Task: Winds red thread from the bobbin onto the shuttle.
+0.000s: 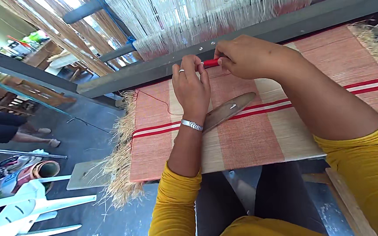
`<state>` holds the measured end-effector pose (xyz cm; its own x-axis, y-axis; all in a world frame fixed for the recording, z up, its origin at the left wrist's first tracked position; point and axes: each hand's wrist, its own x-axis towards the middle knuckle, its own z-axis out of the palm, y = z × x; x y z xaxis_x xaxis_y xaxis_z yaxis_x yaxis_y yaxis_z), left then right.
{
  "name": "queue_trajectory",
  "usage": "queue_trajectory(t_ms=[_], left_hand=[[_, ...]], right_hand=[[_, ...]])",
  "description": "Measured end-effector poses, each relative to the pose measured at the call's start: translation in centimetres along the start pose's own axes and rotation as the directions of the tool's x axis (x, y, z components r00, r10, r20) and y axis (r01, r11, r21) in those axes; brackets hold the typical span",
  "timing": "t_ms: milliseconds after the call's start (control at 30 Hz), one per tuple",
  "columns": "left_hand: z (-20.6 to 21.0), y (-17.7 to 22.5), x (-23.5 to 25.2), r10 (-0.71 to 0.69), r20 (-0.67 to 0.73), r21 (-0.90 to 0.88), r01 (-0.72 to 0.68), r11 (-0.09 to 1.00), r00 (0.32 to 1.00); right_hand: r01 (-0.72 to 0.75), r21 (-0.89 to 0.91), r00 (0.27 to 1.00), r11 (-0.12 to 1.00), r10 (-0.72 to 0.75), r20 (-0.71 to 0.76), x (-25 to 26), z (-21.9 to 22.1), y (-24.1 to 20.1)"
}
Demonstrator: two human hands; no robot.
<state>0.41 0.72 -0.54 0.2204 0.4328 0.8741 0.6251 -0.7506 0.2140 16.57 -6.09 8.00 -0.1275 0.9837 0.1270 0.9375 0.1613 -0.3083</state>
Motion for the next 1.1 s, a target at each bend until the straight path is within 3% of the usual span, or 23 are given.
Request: queue_trajectory(t_ms=[67, 133, 233, 300, 367, 633, 767, 867, 1000, 1100], left_hand=[[0.2, -0.3, 0.0, 0.008, 0.028, -0.074, -0.006, 0.997, 1.000], [0.3, -0.9, -0.1, -0.043, 0.068, -0.296, 0.062, 0.953, 0.997], [0.4, -1.2, 0.0, -0.216, 0.196, -0.690, 0.291, 0.663, 0.957], [0.1, -0.9, 0.1, -0.325, 0.318, -0.763, 0.444, 0.470, 0.891], [-0.2, -0.6, 0.3, -0.378, 0.389, -0.755, 0.525, 0.393, 0.841], [-0.4, -0.9, 0.3, -0.431, 0.456, -0.630, 0.624, 0.462, 0.779], [-0.6, -1.1, 0.4, -0.451, 0.474, -0.627, 0.650, 0.430, 0.756], [-0.6, -1.1, 0.5, -0.462, 0.419, -0.659, 0.612, 0.437, 0.782], [0.0, -1.8, 0.4, -0.485, 0.282, -0.652, 0.536, 0.536, 0.828], [-0.1, -1.9, 0.5, -0.513, 0.259, -0.679, 0.532, 0.505, 0.818]], right_hand=[[0.005, -0.011, 0.999, 1.000, -0.006, -0.044, 0.0, 0.0, 0.2], [0.019, 0.036, 0.999, 0.999, -0.017, -0.049, 0.0, 0.0, 0.3], [0.021, 0.128, 0.999, 0.992, -0.018, -0.031, 0.0, 0.0, 0.4], [0.035, 0.158, 0.998, 0.987, -0.028, -0.048, 0.2, 0.2, 0.6], [0.042, 0.162, 0.998, 0.986, -0.033, -0.056, 0.4, 0.2, 0.7], [0.084, 0.102, 0.992, 0.991, -0.074, -0.098, 0.7, 0.8, 0.6], [0.085, 0.077, 0.991, 0.993, -0.076, -0.106, 0.5, 0.9, 0.3], [0.086, 0.074, 0.992, 0.994, -0.079, -0.098, 0.5, 1.0, 0.1], [0.102, 0.061, 0.991, 0.993, -0.096, -0.089, 0.2, 1.2, -0.7], [0.116, 0.078, 0.991, 0.990, -0.109, -0.082, 0.1, 1.8, -1.4]])
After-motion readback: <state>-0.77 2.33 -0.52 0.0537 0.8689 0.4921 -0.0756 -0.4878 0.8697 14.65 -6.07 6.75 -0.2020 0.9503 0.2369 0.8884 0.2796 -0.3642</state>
